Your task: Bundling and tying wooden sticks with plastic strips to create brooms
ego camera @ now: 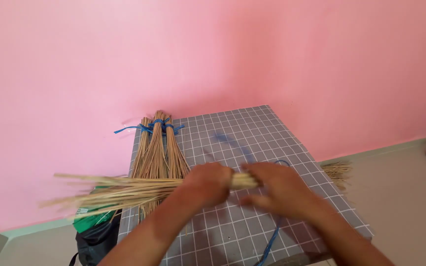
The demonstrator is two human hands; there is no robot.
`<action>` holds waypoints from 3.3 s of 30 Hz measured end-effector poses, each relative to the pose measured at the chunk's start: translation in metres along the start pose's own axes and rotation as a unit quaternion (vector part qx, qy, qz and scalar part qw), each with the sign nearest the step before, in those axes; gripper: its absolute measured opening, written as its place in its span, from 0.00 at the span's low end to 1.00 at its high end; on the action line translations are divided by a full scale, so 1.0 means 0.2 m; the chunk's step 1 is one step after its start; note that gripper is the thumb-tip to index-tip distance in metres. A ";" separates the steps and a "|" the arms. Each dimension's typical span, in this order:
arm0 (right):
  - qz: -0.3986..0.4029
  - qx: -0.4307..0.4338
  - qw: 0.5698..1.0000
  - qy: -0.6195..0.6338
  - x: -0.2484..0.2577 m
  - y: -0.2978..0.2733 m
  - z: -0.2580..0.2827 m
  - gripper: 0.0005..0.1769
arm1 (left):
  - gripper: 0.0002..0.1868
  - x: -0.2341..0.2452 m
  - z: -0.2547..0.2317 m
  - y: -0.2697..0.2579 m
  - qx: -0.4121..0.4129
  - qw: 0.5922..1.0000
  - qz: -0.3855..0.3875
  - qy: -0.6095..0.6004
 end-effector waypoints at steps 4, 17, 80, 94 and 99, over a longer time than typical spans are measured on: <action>-0.129 0.047 0.976 0.172 0.16 -0.06 -0.14 0.25 | 0.13 0.10 0.08 -0.07 0.011 0.996 -0.008 -0.088; -0.294 -0.032 0.810 0.506 -0.13 0.12 -0.19 0.08 | 0.32 0.37 -0.08 -0.25 -0.026 0.967 -0.006 -0.252; 0.035 0.029 0.987 0.157 0.05 0.07 0.25 0.14 | 0.08 0.24 0.14 -0.11 0.074 0.955 -0.288 -0.024; -0.021 0.176 0.946 -0.271 0.51 0.08 0.37 0.05 | 0.07 -0.16 -0.08 -0.01 -0.034 0.905 -0.368 0.211; 0.063 0.042 0.976 0.207 0.23 0.33 -0.05 0.06 | 0.10 0.12 -0.23 -0.37 -0.091 0.903 -0.400 0.128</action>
Point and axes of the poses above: each hand's wrist, its own y-axis towards the middle knuckle, its own x-axis out of the back of the hand, z = x × y, the point moved 6 cm from there along y, towards the middle knuckle, and after that the axes turned 3 degrees about x, right-handed, at the moved point
